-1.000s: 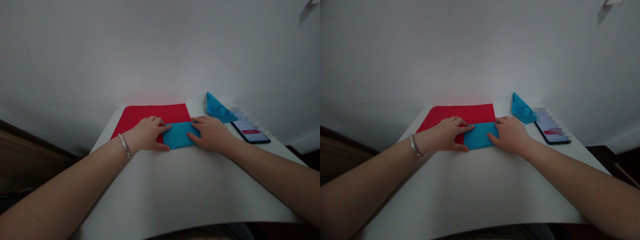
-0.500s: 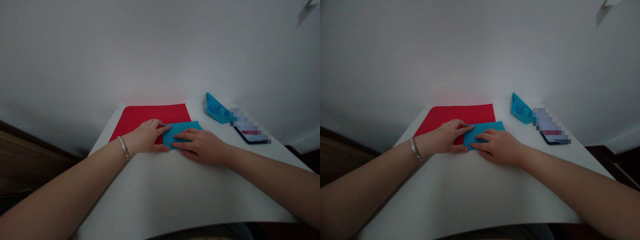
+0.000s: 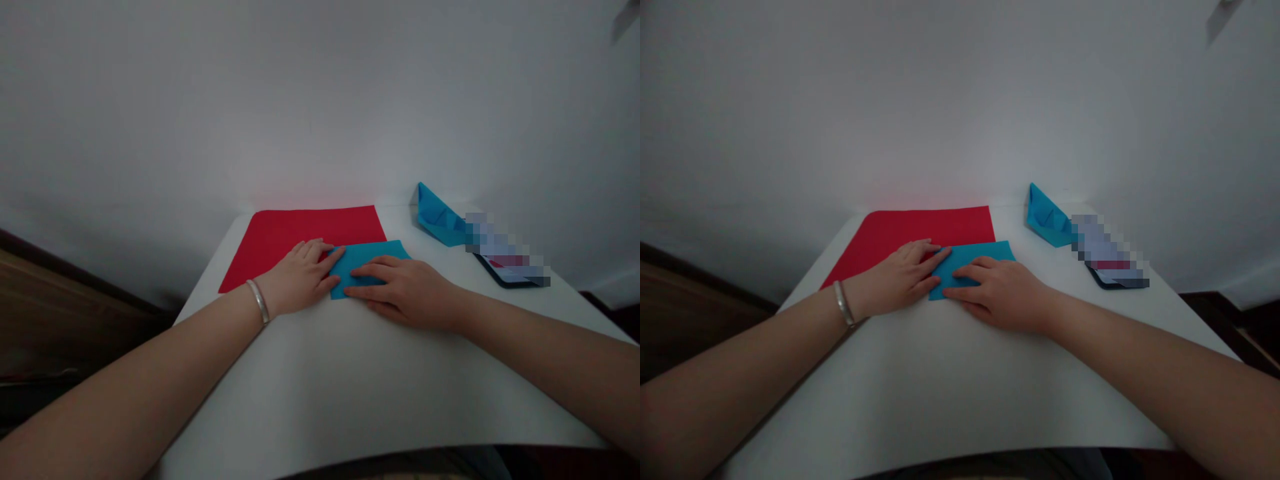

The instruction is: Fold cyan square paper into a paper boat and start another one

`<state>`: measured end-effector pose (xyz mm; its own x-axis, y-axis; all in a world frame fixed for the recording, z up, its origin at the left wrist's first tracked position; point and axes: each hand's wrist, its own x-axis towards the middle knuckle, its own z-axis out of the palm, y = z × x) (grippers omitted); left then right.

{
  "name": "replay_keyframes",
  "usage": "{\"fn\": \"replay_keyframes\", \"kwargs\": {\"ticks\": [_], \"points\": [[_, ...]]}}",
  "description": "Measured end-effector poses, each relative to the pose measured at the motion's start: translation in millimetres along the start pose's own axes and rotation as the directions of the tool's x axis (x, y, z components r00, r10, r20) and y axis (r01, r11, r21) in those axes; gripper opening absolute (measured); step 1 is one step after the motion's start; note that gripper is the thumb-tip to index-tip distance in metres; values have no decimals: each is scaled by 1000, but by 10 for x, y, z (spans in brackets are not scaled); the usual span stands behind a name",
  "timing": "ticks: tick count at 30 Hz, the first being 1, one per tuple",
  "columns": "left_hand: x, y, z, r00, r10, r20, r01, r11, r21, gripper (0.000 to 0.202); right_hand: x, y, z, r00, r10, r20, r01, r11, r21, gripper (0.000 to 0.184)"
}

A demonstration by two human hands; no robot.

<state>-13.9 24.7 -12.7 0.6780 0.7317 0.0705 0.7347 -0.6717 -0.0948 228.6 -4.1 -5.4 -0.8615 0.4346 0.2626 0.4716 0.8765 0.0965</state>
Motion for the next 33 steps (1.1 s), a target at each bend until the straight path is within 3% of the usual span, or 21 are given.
{"fn": "replay_keyframes", "kwargs": {"ticks": [5,9,17,25,33], "points": [[-32,59,-31,1000,13,-11,-13,999,45,52,11,-15,-16,998,-55,-7,55,998,-6,37],[-35,57,-55,1000,13,-1,-13,1000,-16,61,1,-17,-6,998,-56,2,56,998,-2,37],[10,5,-93,992,13,126,0,995,-104,70,-16,-10,18,999,-44,29,43,999,31,36],[2,11,-93,991,7,131,8,994,-113,80,-28,-13,-5,997,-49,57,46,997,53,43],[13,-25,-104,975,25,221,9,988,-152,83,-71,-4,23,997,-63,39,61,997,51,38]]}}
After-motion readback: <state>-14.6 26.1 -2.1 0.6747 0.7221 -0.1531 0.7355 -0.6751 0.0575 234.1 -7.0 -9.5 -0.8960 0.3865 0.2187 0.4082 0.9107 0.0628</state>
